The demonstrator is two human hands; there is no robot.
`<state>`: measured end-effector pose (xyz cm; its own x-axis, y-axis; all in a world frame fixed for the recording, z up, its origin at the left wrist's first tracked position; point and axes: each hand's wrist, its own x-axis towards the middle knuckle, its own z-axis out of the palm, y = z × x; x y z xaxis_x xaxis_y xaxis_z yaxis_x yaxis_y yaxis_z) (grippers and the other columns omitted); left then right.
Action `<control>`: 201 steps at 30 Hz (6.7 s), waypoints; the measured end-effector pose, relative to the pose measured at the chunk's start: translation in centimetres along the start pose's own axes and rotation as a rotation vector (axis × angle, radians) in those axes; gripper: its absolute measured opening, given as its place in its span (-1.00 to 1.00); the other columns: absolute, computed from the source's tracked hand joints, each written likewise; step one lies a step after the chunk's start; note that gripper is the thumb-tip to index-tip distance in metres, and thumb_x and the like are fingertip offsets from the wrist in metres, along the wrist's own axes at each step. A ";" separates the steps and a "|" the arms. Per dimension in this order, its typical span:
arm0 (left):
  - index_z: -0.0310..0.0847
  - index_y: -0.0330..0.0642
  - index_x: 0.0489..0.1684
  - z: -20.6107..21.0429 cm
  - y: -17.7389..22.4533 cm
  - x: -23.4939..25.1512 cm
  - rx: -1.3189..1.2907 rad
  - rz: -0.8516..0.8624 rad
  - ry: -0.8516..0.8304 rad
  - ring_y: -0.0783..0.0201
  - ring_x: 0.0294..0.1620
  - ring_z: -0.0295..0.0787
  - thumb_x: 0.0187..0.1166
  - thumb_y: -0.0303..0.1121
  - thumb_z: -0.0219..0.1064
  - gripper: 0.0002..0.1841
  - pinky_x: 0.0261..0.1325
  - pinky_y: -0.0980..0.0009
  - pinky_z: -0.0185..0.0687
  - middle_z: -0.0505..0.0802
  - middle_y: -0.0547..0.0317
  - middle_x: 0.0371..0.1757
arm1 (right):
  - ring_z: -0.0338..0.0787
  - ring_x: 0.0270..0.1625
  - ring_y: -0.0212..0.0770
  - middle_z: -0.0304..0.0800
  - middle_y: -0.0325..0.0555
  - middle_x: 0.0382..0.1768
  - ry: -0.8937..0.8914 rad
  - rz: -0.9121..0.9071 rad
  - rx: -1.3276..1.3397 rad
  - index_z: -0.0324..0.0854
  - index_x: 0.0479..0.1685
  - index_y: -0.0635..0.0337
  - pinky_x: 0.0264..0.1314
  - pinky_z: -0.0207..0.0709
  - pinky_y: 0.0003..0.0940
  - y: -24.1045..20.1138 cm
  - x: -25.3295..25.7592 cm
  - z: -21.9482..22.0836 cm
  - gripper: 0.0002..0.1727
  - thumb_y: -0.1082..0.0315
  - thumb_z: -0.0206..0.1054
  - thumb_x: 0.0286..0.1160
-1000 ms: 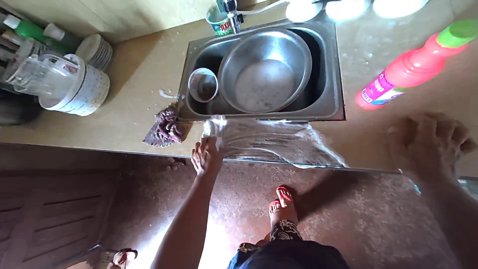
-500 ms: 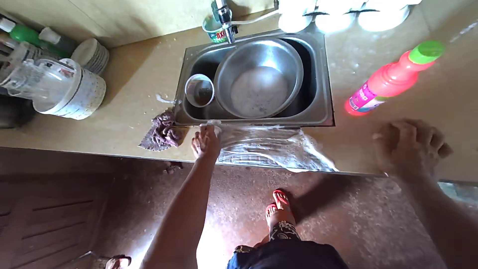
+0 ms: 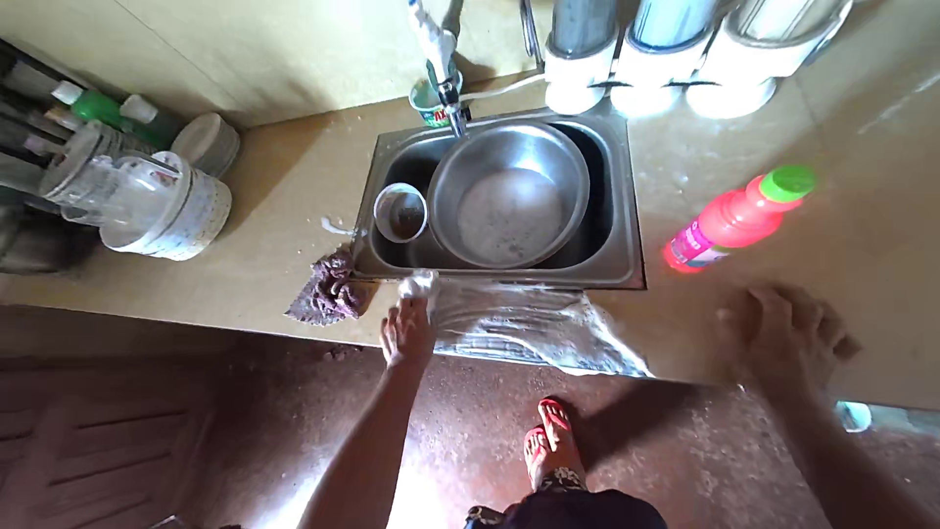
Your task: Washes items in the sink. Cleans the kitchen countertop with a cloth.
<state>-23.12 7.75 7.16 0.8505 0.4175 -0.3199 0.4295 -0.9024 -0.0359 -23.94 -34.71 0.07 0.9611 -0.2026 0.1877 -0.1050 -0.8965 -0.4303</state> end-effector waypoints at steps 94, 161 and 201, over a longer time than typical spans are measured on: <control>0.47 -0.29 0.57 -1.3 -1.4 21.6 -0.148 0.481 -0.593 -0.30 0.63 0.43 0.61 -0.31 0.39 -0.45 0.63 -0.27 0.28 0.58 -0.34 0.56 | 0.45 0.62 0.31 0.46 0.46 0.53 -0.574 0.608 0.358 0.42 0.54 0.42 0.59 0.29 0.26 -21.6 18.8 15.7 -0.53 0.27 0.10 0.83; 0.54 -0.32 0.27 -4.0 -3.8 23.2 -2.018 -0.081 -0.039 0.16 -0.10 0.81 0.87 -0.11 0.03 -0.58 -0.01 0.12 0.77 0.82 -0.05 -0.07 | 0.68 0.39 0.22 0.65 0.38 0.36 -0.719 0.438 0.438 0.53 0.45 0.40 0.49 0.44 0.13 -24.2 14.2 13.3 -0.54 0.21 0.15 0.82; 0.65 -0.49 0.13 -4.0 -2.5 24.9 -1.373 -0.083 0.064 0.02 0.00 0.74 0.92 -0.07 -0.12 -0.42 0.18 0.02 0.61 0.78 -0.27 0.00 | 0.83 0.05 0.26 0.82 0.41 0.03 -0.263 0.065 0.360 0.68 0.22 0.51 0.23 0.61 0.14 -19.2 9.2 6.2 -0.70 0.48 0.23 0.67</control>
<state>-1.76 20.85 3.06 0.8039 0.5025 -0.3180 0.4001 -0.0613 0.9144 -11.48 -16.91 4.59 0.9926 -0.1047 -0.0607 -0.1161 -0.6814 -0.7227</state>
